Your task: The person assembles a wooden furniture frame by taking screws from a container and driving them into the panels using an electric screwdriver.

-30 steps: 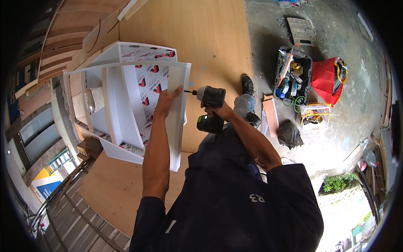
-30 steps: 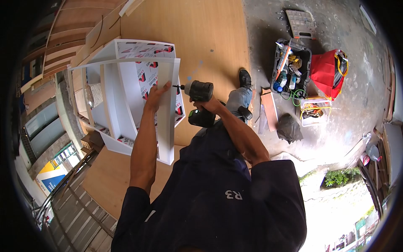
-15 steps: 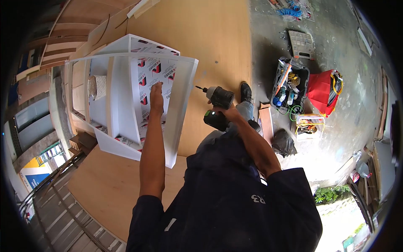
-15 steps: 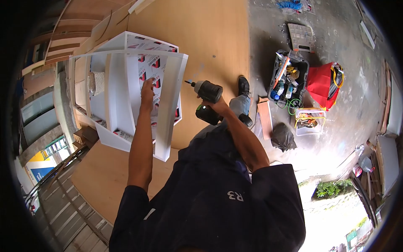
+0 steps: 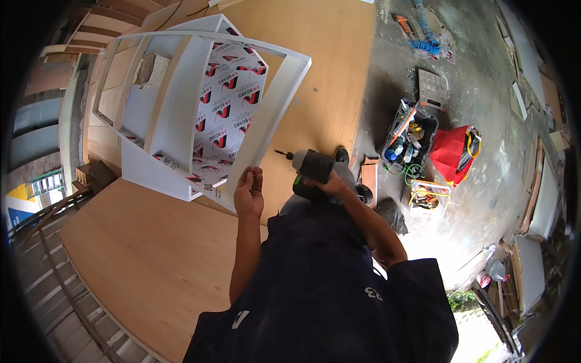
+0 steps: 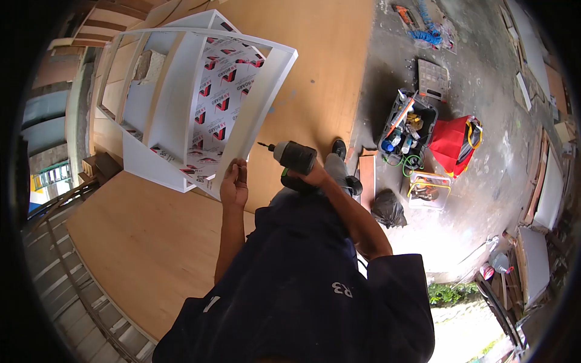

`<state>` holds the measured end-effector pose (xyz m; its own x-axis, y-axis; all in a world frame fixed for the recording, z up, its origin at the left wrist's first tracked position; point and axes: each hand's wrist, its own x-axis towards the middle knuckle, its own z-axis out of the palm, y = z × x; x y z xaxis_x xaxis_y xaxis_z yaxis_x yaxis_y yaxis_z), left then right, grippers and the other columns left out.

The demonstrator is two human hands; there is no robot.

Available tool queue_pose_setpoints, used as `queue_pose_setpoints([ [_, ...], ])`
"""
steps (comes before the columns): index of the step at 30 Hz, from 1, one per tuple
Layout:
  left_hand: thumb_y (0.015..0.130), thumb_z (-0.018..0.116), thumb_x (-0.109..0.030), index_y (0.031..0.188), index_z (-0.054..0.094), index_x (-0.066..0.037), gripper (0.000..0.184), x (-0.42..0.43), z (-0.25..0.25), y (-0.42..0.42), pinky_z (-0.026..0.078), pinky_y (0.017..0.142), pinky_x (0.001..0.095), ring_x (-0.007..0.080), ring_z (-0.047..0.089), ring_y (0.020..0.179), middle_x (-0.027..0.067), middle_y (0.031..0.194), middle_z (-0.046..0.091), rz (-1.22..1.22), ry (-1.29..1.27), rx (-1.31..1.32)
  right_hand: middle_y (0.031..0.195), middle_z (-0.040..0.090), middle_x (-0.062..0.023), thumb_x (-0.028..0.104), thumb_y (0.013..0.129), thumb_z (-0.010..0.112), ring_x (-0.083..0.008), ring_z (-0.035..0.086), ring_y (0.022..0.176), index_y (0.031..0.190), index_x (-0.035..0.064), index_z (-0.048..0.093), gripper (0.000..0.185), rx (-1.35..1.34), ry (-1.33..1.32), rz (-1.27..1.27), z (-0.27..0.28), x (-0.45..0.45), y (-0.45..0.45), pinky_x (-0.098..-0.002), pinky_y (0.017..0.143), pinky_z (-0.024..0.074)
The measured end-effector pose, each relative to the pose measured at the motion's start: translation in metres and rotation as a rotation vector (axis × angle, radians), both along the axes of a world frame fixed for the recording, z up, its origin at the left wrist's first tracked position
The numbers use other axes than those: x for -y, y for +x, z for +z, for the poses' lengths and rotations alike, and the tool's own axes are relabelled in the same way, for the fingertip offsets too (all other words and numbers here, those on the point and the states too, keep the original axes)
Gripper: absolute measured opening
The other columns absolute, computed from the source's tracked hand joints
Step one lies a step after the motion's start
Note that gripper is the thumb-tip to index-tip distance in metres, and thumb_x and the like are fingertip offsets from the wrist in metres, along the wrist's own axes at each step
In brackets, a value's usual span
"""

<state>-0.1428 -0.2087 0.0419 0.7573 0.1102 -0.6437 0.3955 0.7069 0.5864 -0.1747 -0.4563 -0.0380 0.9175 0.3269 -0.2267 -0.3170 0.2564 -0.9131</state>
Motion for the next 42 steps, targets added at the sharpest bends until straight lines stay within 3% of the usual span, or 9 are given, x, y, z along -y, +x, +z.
queue_pose_setpoints([
  [5, 0.094, 0.050, -0.005, 0.103, 0.052, 0.008, 0.016, 0.021, -0.024, -0.030, 0.054, 0.094, 0.0343, 0.0284, 0.063, 0.097, 0.0186, 0.102, 0.062, 0.257, -0.105, -0.209, 0.109, 0.061, -0.0060, 0.009, 0.073, 0.077, -0.0174, 0.057, 0.101, 0.118, 0.0046, 0.054, 0.051, 0.184, -0.099, 0.150, 0.000, -0.017, -0.013, -0.0334, 0.090, 0.0458],
  [8, 0.093, 0.051, -0.005, 0.100, 0.054, 0.007, 0.014, 0.021, -0.024, -0.036, 0.055, 0.091, 0.0344, 0.0282, 0.063, 0.096, 0.0182, 0.100, 0.063, 0.324, -0.105, -0.182, 0.107, 0.062, -0.0061, 0.008, 0.072, 0.077, -0.0168, 0.058, 0.099, 0.117, 0.0046, 0.054, 0.051, 0.306, -0.097, 0.116, 0.011, -0.018, -0.018, -0.0330, 0.088, 0.0466],
  [13, 0.092, 0.055, -0.005, 0.105, 0.055, 0.006, 0.017, 0.037, -0.009, -0.044, 0.057, 0.085, 0.0343, 0.0263, 0.065, 0.092, 0.0160, 0.097, 0.064, 0.188, 0.117, -0.068, 0.104, 0.062, -0.0042, 0.007, 0.071, 0.075, -0.0148, 0.057, 0.096, 0.114, 0.0052, 0.055, 0.048, 0.098, -0.045, 0.161, 0.002, -0.010, -0.040, -0.0318, 0.086, 0.0475],
  [17, 0.091, 0.056, -0.005, 0.106, 0.056, 0.005, 0.018, 0.047, -0.008, -0.055, 0.057, 0.083, 0.0342, 0.0256, 0.066, 0.089, 0.0152, 0.096, 0.065, 0.182, 0.205, -0.057, 0.103, 0.062, -0.0034, 0.007, 0.071, 0.075, -0.0141, 0.057, 0.095, 0.114, 0.0048, 0.055, 0.048, 0.226, -0.066, 0.098, 0.007, -0.006, -0.051, -0.0314, 0.085, 0.0478],
  [22, 0.091, 0.057, -0.006, 0.102, 0.057, 0.004, 0.014, 0.052, -0.015, -0.057, 0.058, 0.080, 0.0336, 0.0246, 0.066, 0.087, 0.0146, 0.093, 0.065, 0.177, 0.266, -0.090, 0.108, 0.060, -0.0050, 0.005, 0.069, 0.074, -0.0138, 0.056, 0.098, 0.117, 0.0042, 0.053, 0.052, 0.051, -0.022, 0.189, -0.004, -0.001, -0.059, -0.0311, 0.087, 0.0469],
  [25, 0.091, 0.057, -0.006, 0.100, 0.057, 0.003, 0.013, 0.045, -0.019, -0.058, 0.058, 0.080, 0.0333, 0.0243, 0.067, 0.087, 0.0146, 0.092, 0.066, 0.131, 0.255, -0.076, 0.105, 0.060, -0.0050, 0.003, 0.066, 0.072, -0.0138, 0.056, 0.096, 0.115, 0.0041, 0.053, 0.053, 0.194, -0.018, 0.117, 0.001, -0.009, -0.058, -0.0310, 0.084, 0.0473],
  [31, 0.091, 0.056, -0.004, 0.099, 0.057, 0.003, 0.011, 0.031, -0.020, -0.053, 0.058, 0.078, 0.0327, 0.0226, 0.066, 0.083, 0.0147, 0.092, 0.066, 0.057, 0.350, -0.122, 0.097, 0.058, -0.0040, 0.002, 0.063, 0.071, -0.0154, 0.056, 0.092, 0.117, 0.0043, 0.047, 0.059, 0.133, -0.042, 0.048, 0.005, -0.030, -0.070, -0.0307, 0.081, 0.0475],
  [38, 0.091, 0.057, -0.004, 0.101, 0.055, 0.002, 0.012, 0.020, -0.021, -0.040, 0.057, 0.078, 0.0326, 0.0240, 0.066, 0.086, 0.0138, 0.093, 0.065, -0.089, 0.420, 0.068, 0.105, 0.060, -0.0052, 0.002, 0.064, 0.071, -0.0160, 0.056, 0.093, 0.121, 0.0045, 0.049, 0.061, 0.124, -0.074, -0.094, -0.011, -0.056, -0.076, -0.0324, 0.081, 0.0482],
  [42, 0.091, 0.058, -0.010, 0.105, 0.056, 0.000, 0.017, 0.018, -0.037, -0.028, 0.055, 0.083, 0.0329, 0.0227, 0.065, 0.091, 0.0097, 0.097, 0.065, -0.164, 0.252, 0.021, 0.096, 0.063, -0.0040, -0.001, 0.068, 0.069, -0.0124, 0.057, 0.077, 0.116, 0.0047, 0.055, 0.050, -0.056, 0.108, -0.162, -0.024, -0.070, -0.073, -0.0282, 0.065, 0.0486],
])
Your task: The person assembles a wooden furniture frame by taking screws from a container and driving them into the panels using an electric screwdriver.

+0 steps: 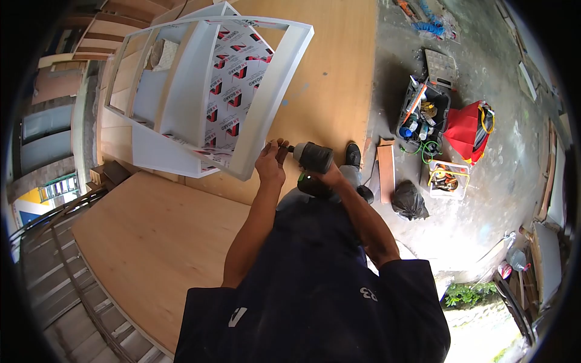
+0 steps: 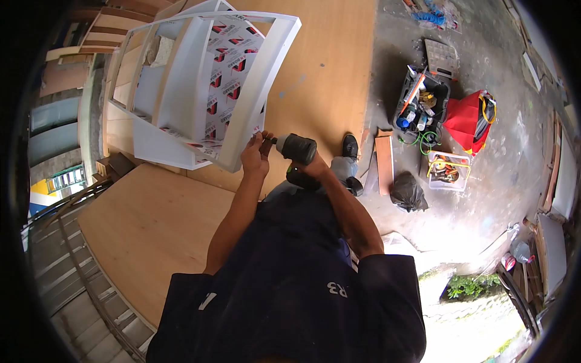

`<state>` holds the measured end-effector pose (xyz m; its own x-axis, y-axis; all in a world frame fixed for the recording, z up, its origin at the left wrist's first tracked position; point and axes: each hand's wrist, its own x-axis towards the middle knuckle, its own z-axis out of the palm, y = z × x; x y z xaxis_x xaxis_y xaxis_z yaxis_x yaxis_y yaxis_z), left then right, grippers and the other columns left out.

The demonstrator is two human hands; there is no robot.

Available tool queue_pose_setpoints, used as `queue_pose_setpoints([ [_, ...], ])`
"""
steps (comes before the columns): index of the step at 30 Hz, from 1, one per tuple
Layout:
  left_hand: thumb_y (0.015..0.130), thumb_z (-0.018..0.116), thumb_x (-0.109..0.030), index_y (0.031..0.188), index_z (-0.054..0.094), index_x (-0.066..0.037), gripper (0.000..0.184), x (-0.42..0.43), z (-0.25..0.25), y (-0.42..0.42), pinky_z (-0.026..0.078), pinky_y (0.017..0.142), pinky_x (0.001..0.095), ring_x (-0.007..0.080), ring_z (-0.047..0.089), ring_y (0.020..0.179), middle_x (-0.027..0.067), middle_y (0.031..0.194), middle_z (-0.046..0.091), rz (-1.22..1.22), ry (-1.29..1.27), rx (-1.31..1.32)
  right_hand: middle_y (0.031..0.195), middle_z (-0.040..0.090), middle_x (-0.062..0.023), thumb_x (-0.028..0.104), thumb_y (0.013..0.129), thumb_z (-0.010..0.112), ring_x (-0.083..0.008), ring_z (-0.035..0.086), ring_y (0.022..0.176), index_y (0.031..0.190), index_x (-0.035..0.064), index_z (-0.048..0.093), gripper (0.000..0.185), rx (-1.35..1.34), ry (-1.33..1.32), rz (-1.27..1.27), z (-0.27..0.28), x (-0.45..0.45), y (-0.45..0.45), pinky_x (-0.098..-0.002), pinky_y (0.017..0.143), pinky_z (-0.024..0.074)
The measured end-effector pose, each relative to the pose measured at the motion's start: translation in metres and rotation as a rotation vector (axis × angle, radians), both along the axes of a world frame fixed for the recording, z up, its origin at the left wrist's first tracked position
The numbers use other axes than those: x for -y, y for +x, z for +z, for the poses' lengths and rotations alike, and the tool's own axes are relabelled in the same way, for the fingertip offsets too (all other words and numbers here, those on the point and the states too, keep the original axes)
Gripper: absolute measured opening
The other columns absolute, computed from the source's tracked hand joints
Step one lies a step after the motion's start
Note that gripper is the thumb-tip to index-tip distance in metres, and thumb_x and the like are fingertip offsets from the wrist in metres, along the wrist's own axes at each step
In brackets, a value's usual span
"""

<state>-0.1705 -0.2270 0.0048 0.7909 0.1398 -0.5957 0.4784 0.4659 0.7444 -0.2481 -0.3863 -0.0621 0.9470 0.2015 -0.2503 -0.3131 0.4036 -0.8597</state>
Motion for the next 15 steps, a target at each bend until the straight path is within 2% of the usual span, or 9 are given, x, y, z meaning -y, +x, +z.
queue_pose_setpoints([
  [1, 0.091, 0.059, -0.011, 0.105, 0.056, -0.001, 0.017, 0.000, -0.005, 0.003, 0.055, 0.083, 0.0335, 0.0232, 0.065, 0.092, 0.0090, 0.098, 0.065, -0.027, -0.042, -0.018, 0.090, 0.064, -0.0030, -0.003, 0.069, 0.068, -0.0106, 0.057, 0.070, 0.112, 0.0047, 0.057, 0.045, -0.106, 0.053, -0.018, -0.006, -0.004, 0.000, -0.0262, 0.058, 0.0474],
  [2, 0.092, 0.058, -0.012, 0.105, 0.056, -0.002, 0.016, -0.001, -0.010, 0.007, 0.054, 0.083, 0.0335, 0.0234, 0.065, 0.094, 0.0083, 0.099, 0.064, -0.073, -0.036, -0.009, 0.090, 0.064, -0.0030, -0.003, 0.069, 0.068, -0.0106, 0.057, 0.070, 0.112, 0.0047, 0.057, 0.045, -0.107, 0.059, -0.024, -0.011, -0.008, 0.000, -0.0262, 0.058, 0.0474],
  [4, 0.092, 0.058, -0.012, 0.105, 0.056, -0.003, 0.015, 0.002, -0.006, 0.015, 0.053, 0.082, 0.0328, 0.0229, 0.065, 0.094, 0.0078, 0.099, 0.065, -0.092, -0.023, -0.020, 0.083, 0.062, -0.0012, -0.006, 0.069, 0.065, -0.0076, 0.053, 0.060, 0.106, 0.0049, 0.060, 0.039, -0.009, 0.070, -0.085, -0.005, -0.012, 0.002, -0.0236, 0.049, 0.0421],
  [7, 0.093, 0.057, -0.013, 0.105, 0.057, -0.005, 0.014, 0.003, -0.005, 0.020, 0.052, 0.081, 0.0312, 0.0219, 0.065, 0.094, 0.0069, 0.099, 0.065, -0.113, -0.009, -0.030, 0.082, 0.061, -0.0009, -0.006, 0.068, 0.066, -0.0080, 0.052, 0.059, 0.099, 0.0044, 0.062, 0.034, 0.020, 0.157, -0.156, -0.001, -0.019, 0.006, -0.0244, 0.048, 0.0416],
  [12, 0.093, 0.057, -0.014, 0.105, 0.057, -0.006, 0.014, -0.003, -0.011, 0.027, 0.051, 0.081, 0.0302, 0.0210, 0.065, 0.096, 0.0060, 0.100, 0.065, -0.134, 0.010, -0.034, 0.081, 0.061, -0.0013, -0.006, 0.067, 0.064, -0.0080, 0.052, 0.057, 0.098, 0.0034, 0.062, 0.032, 0.000, 0.190, -0.189, -0.001, -0.028, 0.011, -0.0236, 0.047, 0.0415],
  [15, 0.092, 0.057, -0.010, 0.107, 0.055, -0.004, 0.016, -0.006, -0.013, 0.030, 0.053, 0.079, 0.0320, 0.0247, 0.066, 0.094, 0.0081, 0.099, 0.064, -0.136, -0.004, -0.020, 0.080, 0.061, -0.0017, -0.006, 0.067, 0.063, -0.0080, 0.052, 0.056, 0.097, 0.0027, 0.062, 0.031, -0.016, 0.241, -0.200, 0.001, -0.031, 0.014, -0.0236, 0.047, 0.0419],
])
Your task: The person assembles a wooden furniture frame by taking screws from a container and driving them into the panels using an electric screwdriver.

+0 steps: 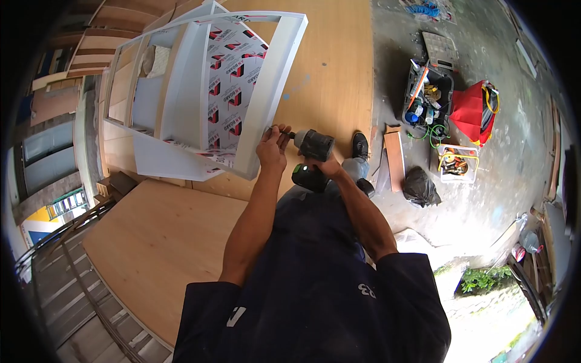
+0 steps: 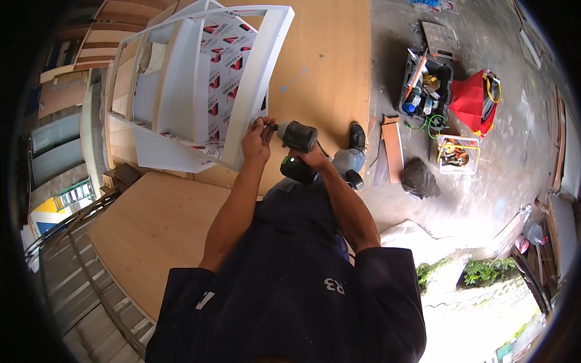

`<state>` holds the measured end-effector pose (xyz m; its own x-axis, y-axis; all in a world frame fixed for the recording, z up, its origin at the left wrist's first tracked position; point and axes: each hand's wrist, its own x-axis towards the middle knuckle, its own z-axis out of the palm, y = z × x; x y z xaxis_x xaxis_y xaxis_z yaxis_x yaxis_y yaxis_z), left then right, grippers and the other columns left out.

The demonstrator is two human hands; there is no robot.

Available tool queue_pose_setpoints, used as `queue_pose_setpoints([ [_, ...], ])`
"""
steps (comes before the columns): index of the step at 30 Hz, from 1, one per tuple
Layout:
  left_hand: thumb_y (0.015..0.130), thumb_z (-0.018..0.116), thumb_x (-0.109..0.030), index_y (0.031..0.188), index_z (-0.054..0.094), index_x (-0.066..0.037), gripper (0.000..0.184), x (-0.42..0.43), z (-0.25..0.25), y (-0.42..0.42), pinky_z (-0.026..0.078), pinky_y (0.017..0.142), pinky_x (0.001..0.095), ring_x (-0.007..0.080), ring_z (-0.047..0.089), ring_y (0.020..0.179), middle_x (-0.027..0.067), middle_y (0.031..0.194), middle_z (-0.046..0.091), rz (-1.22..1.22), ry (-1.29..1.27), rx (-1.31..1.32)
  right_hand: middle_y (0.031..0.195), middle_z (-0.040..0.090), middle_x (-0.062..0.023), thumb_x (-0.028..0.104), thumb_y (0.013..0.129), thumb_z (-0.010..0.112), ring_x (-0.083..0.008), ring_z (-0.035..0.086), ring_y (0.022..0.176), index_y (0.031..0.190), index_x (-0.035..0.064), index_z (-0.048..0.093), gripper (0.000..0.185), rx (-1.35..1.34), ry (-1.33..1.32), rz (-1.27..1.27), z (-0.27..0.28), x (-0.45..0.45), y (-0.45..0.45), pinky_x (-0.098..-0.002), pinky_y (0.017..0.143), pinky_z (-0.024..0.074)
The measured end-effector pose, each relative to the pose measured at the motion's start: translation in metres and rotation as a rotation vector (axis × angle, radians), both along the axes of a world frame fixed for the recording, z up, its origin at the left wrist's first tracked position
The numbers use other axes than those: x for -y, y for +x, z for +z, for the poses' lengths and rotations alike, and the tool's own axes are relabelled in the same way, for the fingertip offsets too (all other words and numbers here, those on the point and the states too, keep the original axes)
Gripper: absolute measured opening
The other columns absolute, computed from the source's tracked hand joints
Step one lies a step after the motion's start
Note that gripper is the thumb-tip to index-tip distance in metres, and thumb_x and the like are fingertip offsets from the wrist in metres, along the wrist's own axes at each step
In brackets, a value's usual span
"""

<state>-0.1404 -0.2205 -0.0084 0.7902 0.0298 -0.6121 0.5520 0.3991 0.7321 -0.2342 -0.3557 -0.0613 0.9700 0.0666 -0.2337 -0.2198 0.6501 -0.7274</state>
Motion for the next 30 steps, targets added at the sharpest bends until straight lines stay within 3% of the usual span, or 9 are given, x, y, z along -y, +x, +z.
queue_pose_setpoints([
  [12, 0.094, 0.053, -0.017, 0.104, 0.057, -0.002, 0.018, 0.004, 0.017, 0.000, 0.051, 0.081, 0.0314, 0.0217, 0.064, 0.095, 0.0115, 0.099, 0.065, -0.062, 0.063, -0.034, 0.076, 0.061, -0.0023, -0.006, 0.066, 0.063, -0.0099, 0.053, 0.054, 0.093, 0.0021, 0.063, 0.028, -0.021, 0.020, 0.031, -0.009, 0.000, 0.003, -0.0246, 0.048, 0.0423],
  [14, 0.094, 0.055, -0.018, 0.102, 0.054, 0.003, 0.022, 0.003, 0.046, -0.003, 0.054, 0.072, 0.0296, 0.0243, 0.066, 0.085, 0.0124, 0.091, 0.065, -0.193, 0.343, -0.159, 0.075, 0.060, -0.0023, -0.006, 0.066, 0.063, -0.0100, 0.053, 0.054, 0.092, 0.0020, 0.063, 0.027, -0.033, 0.024, 0.021, -0.009, -0.001, 0.003, -0.0247, 0.047, 0.0421],
  [16, 0.089, 0.061, -0.025, 0.105, 0.052, 0.004, 0.034, -0.015, 0.075, 0.002, 0.049, 0.081, 0.0349, 0.0276, 0.063, 0.090, 0.0150, 0.099, 0.063, -0.435, 0.770, -0.092, 0.075, 0.060, -0.0026, -0.006, 0.065, 0.062, -0.0102, 0.052, 0.054, 0.091, 0.0017, 0.062, 0.027, -0.038, 0.043, 0.021, -0.012, -0.001, 0.002, -0.0252, 0.047, 0.0417],
  [17, 0.089, 0.061, -0.025, 0.105, 0.052, 0.004, 0.034, -0.028, 0.072, 0.009, 0.049, 0.081, 0.0349, 0.0276, 0.063, 0.090, 0.0150, 0.099, 0.063, -0.443, 0.773, -0.091, 0.075, 0.060, -0.0026, -0.006, 0.065, 0.062, -0.0102, 0.052, 0.054, 0.091, 0.0017, 0.062, 0.027, -0.040, 0.046, 0.014, -0.012, -0.001, 0.004, -0.0252, 0.047, 0.0417],
  [19, 0.075, 0.075, -0.029, 0.115, 0.045, 0.003, 0.059, -0.052, 0.061, 0.018, 0.047, 0.084, 0.0406, 0.0320, 0.060, 0.093, 0.0183, 0.106, 0.059, -0.481, 1.437, 0.691, 0.074, 0.060, -0.0029, -0.008, 0.066, 0.061, -0.0103, 0.052, 0.054, 0.091, 0.0018, 0.062, 0.027, -0.052, 0.045, 0.035, -0.011, -0.001, 0.003, -0.0253, 0.047, 0.0415],
  [20, 0.075, 0.075, -0.029, 0.115, 0.045, 0.003, 0.059, -0.060, 0.059, 0.026, 0.047, 0.084, 0.0406, 0.0320, 0.060, 0.093, 0.0183, 0.106, 0.059, -0.484, 1.437, 0.690, 0.074, 0.060, -0.0029, -0.008, 0.066, 0.061, -0.0103, 0.052, 0.054, 0.091, 0.0018, 0.062, 0.027, -0.054, 0.046, 0.034, -0.012, 0.000, 0.002, -0.0253, 0.047, 0.0415],
  [22, 0.061, 0.080, -0.023, 0.130, 0.033, 0.003, 0.088, -0.058, 0.069, 0.045, 0.042, 0.093, 0.0480, 0.0375, 0.049, 0.115, 0.0229, 0.127, 0.045, -0.829, 1.319, 0.714, 0.073, 0.059, -0.0031, -0.008, 0.066, 0.060, -0.0102, 0.052, 0.054, 0.090, 0.0020, 0.062, 0.026, -0.037, 0.055, 0.052, -0.016, -0.001, 0.004, -0.0250, 0.048, 0.0411],
  [23, 0.058, 0.080, -0.020, 0.135, 0.024, 0.000, 0.098, -0.054, 0.072, 0.048, 0.043, 0.092, 0.0467, 0.0397, 0.053, 0.110, 0.0235, 0.121, 0.051, -0.949, 1.010, 0.517, 0.073, 0.059, -0.0031, -0.008, 0.066, 0.060, -0.0102, 0.052, 0.054, 0.090, 0.0020, 0.062, 0.026, -0.035, 0.056, 0.053, -0.017, -0.001, 0.005, -0.0250, 0.048, 0.0411],
  [30, 0.056, 0.079, -0.016, 0.135, 0.025, 0.001, 0.097, -0.064, 0.041, 0.054, 0.046, 0.088, 0.0453, 0.0405, 0.059, 0.099, 0.0236, 0.107, 0.060, -0.963, 1.201, 0.535, 0.065, 0.054, -0.0018, -0.007, 0.067, 0.061, -0.0103, 0.050, 0.052, 0.087, 0.0024, 0.062, 0.023, -0.064, 0.021, 0.065, -0.013, -0.003, 0.003, -0.0251, 0.047, 0.0391],
])
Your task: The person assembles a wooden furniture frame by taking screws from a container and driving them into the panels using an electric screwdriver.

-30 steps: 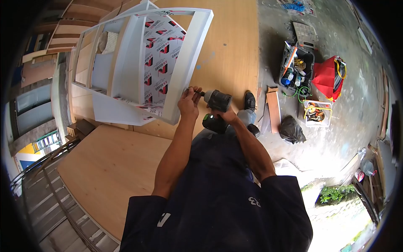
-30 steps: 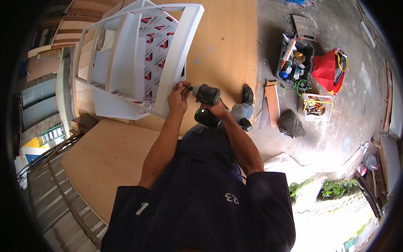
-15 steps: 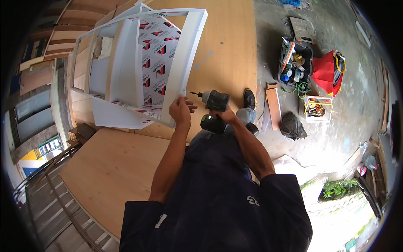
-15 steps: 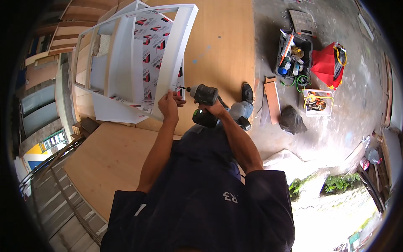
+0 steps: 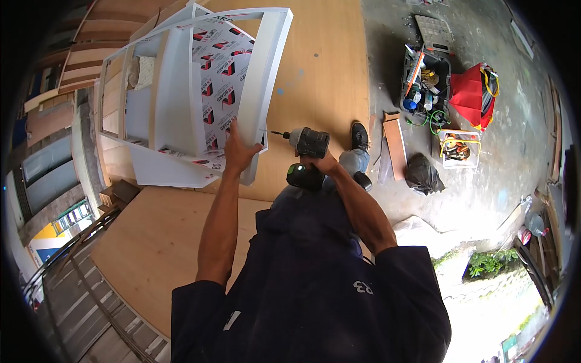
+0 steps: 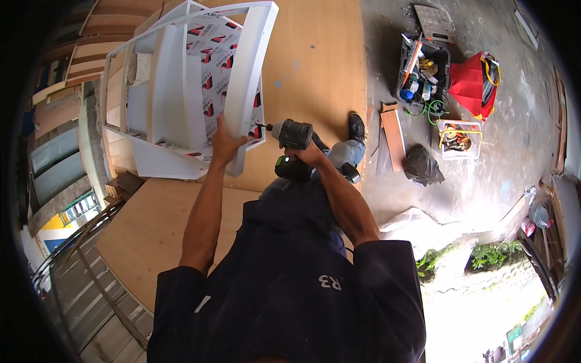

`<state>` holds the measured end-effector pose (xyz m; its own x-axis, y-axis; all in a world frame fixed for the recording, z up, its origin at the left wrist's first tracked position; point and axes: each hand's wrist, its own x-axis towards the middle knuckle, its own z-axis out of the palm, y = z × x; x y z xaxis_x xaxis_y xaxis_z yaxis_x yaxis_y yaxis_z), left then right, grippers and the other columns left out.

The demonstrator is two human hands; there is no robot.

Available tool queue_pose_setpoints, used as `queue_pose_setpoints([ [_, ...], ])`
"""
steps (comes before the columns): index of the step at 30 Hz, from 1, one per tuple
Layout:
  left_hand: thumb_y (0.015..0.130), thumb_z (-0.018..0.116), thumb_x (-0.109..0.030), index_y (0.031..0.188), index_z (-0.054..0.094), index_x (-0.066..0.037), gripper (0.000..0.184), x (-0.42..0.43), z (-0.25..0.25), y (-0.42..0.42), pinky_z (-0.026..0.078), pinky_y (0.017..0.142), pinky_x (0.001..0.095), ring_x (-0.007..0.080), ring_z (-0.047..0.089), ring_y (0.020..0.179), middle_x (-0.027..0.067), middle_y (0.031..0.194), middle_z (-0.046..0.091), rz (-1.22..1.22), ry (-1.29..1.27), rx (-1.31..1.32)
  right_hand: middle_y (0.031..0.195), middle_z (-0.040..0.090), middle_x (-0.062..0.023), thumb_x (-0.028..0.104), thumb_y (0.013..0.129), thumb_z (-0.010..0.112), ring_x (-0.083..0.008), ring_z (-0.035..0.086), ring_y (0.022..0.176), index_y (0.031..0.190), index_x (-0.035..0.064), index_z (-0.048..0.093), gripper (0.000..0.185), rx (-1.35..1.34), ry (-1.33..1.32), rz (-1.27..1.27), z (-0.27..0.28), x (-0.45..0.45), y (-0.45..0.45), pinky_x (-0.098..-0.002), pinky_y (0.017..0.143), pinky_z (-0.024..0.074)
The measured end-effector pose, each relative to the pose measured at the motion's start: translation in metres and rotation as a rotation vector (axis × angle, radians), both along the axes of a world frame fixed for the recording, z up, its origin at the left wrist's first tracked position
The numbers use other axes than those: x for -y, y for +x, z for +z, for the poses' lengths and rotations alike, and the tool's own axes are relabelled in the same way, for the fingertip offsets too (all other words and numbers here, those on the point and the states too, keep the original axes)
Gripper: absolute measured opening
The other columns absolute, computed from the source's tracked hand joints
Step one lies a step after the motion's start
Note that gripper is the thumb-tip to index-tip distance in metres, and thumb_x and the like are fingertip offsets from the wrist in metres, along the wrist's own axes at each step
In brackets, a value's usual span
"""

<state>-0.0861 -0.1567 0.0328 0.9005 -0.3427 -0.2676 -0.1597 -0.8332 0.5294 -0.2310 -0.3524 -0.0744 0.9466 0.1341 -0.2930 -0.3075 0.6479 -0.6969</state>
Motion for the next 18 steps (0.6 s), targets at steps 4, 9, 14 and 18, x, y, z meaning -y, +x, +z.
queue_pose_setpoints([
  [4, 0.055, 0.077, -0.016, 0.132, 0.028, -0.002, 0.092, 0.002, 0.001, 0.001, 0.046, 0.085, 0.0462, 0.0409, 0.059, 0.097, 0.0227, 0.106, 0.060, -0.005, -0.051, 0.010, 0.062, 0.052, -0.0014, -0.006, 0.068, 0.060, -0.0103, 0.049, 0.051, 0.086, 0.0027, 0.061, 0.020, -0.009, 0.007, 0.014, -0.003, -0.002, 0.000, -0.0248, 0.047, 0.0377],
  [9, 0.058, 0.075, -0.013, 0.132, 0.033, -0.008, 0.085, 0.009, 0.011, -0.001, 0.047, 0.087, 0.0425, 0.0357, 0.060, 0.098, 0.0194, 0.107, 0.061, 0.027, -0.072, -0.034, 0.062, 0.052, -0.0014, -0.005, 0.068, 0.060, -0.0102, 0.049, 0.050, 0.085, 0.0028, 0.061, 0.019, -0.013, -0.003, 0.003, -0.005, -0.004, -0.003, -0.0251, 0.046, 0.0376],
  [14, 0.056, 0.074, -0.014, 0.126, 0.031, -0.006, 0.082, 0.007, 0.010, -0.002, 0.047, 0.081, 0.0461, 0.0407, 0.060, 0.092, 0.0209, 0.101, 0.061, 0.006, -0.085, 0.004, 0.063, 0.052, -0.0013, -0.005, 0.067, 0.060, -0.0098, 0.049, 0.050, 0.085, 0.0030, 0.061, 0.019, -0.022, -0.009, -0.011, -0.005, -0.006, -0.004, -0.0253, 0.046, 0.0377],
  [18, 0.056, 0.073, -0.014, 0.126, 0.031, -0.006, 0.082, 0.008, 0.009, -0.001, 0.047, 0.080, 0.0463, 0.0408, 0.060, 0.091, 0.0206, 0.101, 0.061, 0.001, -0.109, -0.028, 0.063, 0.053, -0.0011, -0.004, 0.067, 0.060, -0.0097, 0.050, 0.051, 0.085, 0.0039, 0.061, 0.020, -0.036, -0.036, 0.018, -0.004, -0.005, -0.003, -0.0254, 0.047, 0.0381],
])
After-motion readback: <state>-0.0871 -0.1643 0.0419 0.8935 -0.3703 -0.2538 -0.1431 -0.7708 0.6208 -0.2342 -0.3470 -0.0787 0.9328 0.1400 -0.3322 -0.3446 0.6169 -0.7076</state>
